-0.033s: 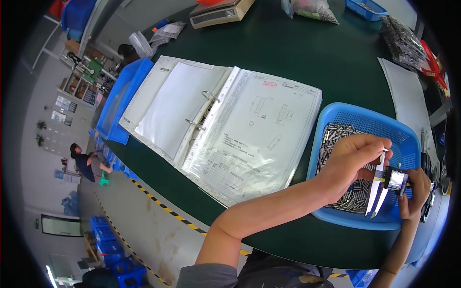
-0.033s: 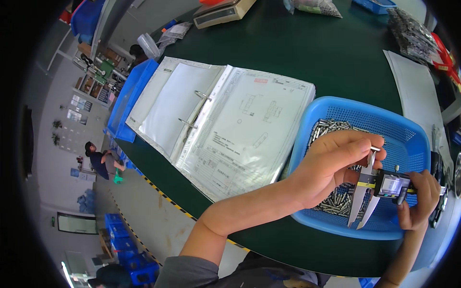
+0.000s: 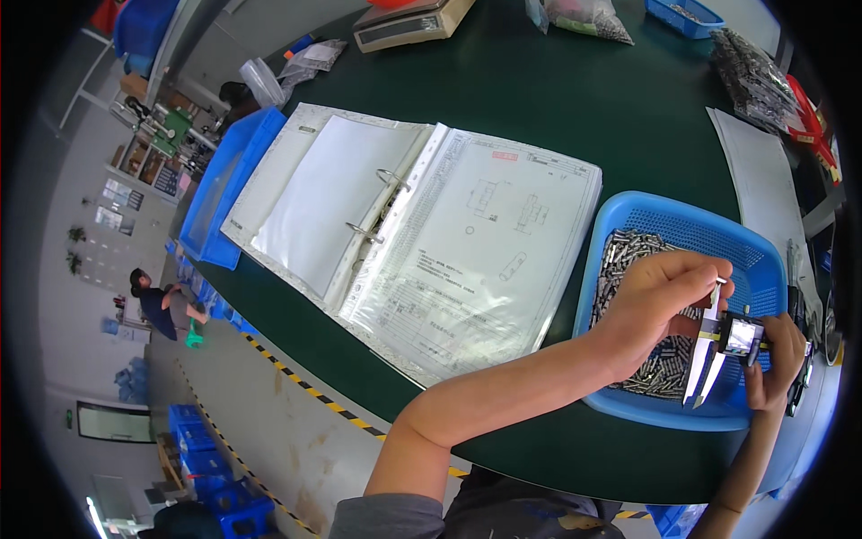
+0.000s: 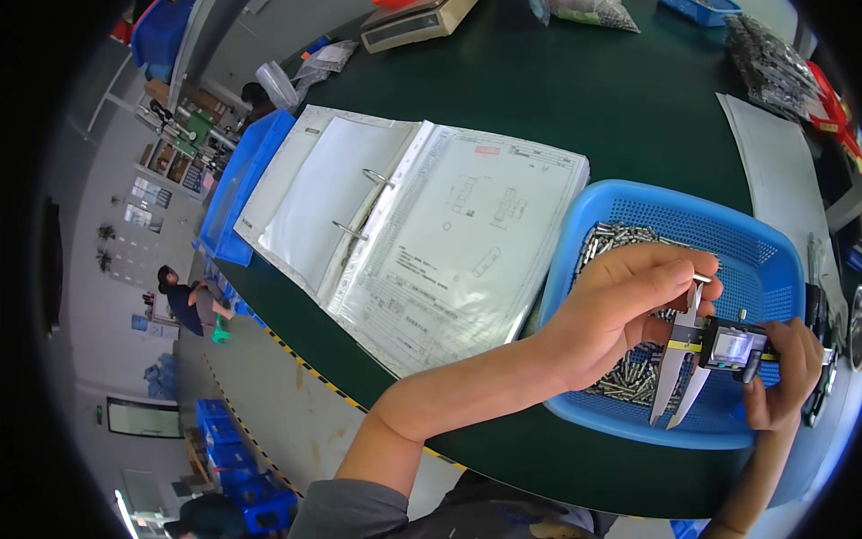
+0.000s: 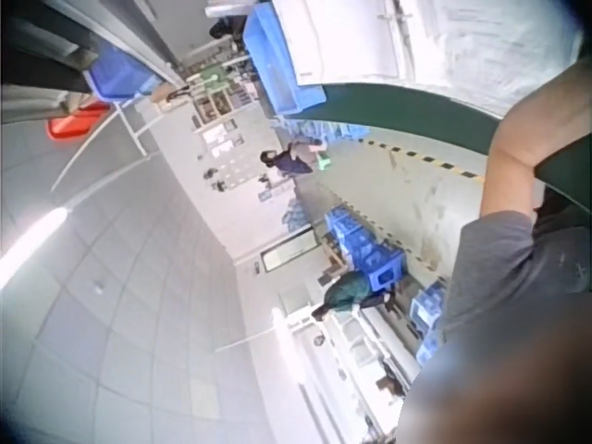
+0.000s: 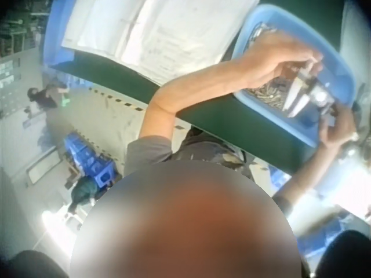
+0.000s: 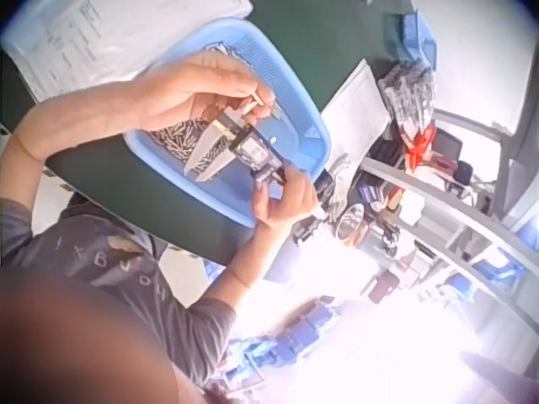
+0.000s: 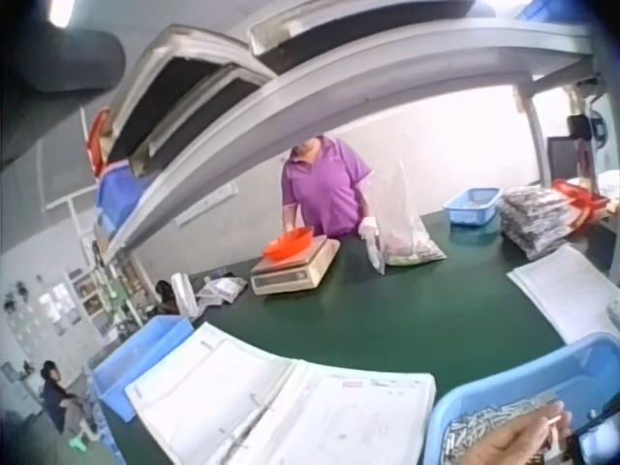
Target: Measuring small metal hardware parts using digital calipers and a micrometer.
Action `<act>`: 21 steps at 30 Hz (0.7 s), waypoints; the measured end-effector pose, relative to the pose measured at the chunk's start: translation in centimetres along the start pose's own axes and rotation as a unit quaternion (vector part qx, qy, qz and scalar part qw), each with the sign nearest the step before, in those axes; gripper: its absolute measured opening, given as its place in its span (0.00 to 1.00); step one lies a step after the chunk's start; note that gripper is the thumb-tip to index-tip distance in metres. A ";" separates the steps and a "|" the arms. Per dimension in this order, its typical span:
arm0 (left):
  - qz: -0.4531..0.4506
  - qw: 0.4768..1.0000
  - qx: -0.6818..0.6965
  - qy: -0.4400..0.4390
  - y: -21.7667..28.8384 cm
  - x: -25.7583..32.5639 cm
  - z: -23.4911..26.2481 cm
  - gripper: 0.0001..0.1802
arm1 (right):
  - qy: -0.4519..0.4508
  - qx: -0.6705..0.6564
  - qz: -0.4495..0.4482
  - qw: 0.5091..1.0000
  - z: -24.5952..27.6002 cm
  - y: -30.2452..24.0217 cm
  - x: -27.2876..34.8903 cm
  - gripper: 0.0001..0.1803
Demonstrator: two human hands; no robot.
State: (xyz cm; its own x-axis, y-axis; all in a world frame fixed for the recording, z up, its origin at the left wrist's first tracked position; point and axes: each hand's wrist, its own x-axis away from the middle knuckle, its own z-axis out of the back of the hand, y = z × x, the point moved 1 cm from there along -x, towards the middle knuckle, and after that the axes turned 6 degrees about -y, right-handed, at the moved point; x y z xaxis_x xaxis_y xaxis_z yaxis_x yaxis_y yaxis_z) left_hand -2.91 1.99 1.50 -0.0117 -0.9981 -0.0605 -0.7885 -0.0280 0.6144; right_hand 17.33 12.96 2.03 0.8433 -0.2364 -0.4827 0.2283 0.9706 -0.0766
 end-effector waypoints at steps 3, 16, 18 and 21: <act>0.000 1.000 -0.007 0.000 0.1 -0.1 -0.1 0.13 | -0.022 -0.057 -0.022 0.998 0.0 0.2 -0.1 0.25; -0.016 1.000 0.001 -0.011 -0.1 -0.2 0.1 0.13 | -0.005 -0.023 -0.028 0.999 0.2 -0.3 -1.1 0.25; -0.014 1.000 0.005 -0.008 -0.1 -0.2 0.0 0.13 | 0.007 -0.043 -0.051 0.998 0.2 -0.4 -1.2 0.25; -0.004 1.000 0.017 -0.007 0.1 -0.1 0.0 0.13 | 0.031 -0.034 -0.034 0.998 0.3 -0.6 -1.3 0.26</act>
State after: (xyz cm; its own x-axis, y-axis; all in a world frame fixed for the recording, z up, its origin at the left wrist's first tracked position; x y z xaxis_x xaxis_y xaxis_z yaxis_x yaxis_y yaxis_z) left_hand -2.96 2.09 1.55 -0.0131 -0.9970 -0.0765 -0.8086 -0.0344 0.5873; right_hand 16.27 12.63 2.96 0.7944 -0.3008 -0.5277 0.2484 0.9537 -0.1697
